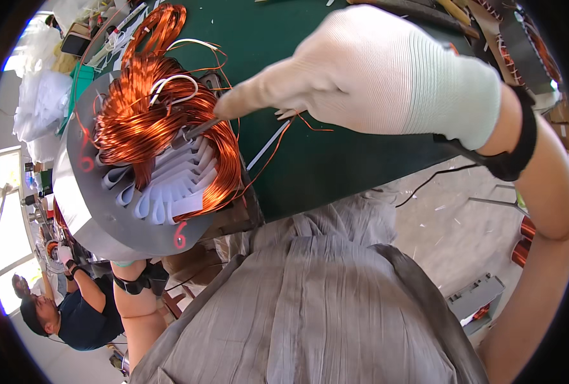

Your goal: Inserting and organizing copper wire coils into a motor stator housing using specialized hand tools on a factory assembly line.

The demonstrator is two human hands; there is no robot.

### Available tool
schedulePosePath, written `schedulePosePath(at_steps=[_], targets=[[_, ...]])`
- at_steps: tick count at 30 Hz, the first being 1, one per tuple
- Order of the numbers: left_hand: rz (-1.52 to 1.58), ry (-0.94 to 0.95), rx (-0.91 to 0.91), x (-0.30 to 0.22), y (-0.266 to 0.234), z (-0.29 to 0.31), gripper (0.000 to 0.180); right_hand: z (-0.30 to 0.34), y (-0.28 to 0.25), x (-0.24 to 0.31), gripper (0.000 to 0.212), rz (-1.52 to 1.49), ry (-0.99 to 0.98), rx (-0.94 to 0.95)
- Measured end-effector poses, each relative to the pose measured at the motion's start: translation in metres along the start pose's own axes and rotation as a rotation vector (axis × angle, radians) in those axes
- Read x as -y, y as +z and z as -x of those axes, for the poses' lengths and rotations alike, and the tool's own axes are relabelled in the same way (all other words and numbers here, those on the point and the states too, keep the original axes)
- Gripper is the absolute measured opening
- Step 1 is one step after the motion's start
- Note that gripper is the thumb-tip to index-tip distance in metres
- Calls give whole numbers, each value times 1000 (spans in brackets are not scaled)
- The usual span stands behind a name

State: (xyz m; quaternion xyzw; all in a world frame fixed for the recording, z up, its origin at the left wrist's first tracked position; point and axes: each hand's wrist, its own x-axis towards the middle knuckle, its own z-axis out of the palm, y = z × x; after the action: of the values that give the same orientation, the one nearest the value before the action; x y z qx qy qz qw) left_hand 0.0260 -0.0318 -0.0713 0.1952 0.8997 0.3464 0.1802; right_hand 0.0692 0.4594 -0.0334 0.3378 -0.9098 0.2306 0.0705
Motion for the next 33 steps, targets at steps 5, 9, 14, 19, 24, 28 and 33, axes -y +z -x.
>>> schedulePosePath(at_steps=[5,9,14,19,24,28,33], targets=[[5,1,-1,4,2,0,23,-21,-23,55,56,81,232,144],[0,2,-11,5,4,3,23,-36,-31,89,55,573,301,292],[-6,14,-12,6,3,2,23,-26,-29,64,53,149,335,195],[-4,28,4,4,4,-7,23,-19,-38,55,51,-423,479,155],[-12,16,3,3,4,-4,23,-12,-22,35,52,-543,447,114],[-6,6,7,4,2,-2,23,-27,-40,59,56,-108,465,313],[-19,-15,-14,2,-1,7,23,-39,-47,74,60,384,428,462]])
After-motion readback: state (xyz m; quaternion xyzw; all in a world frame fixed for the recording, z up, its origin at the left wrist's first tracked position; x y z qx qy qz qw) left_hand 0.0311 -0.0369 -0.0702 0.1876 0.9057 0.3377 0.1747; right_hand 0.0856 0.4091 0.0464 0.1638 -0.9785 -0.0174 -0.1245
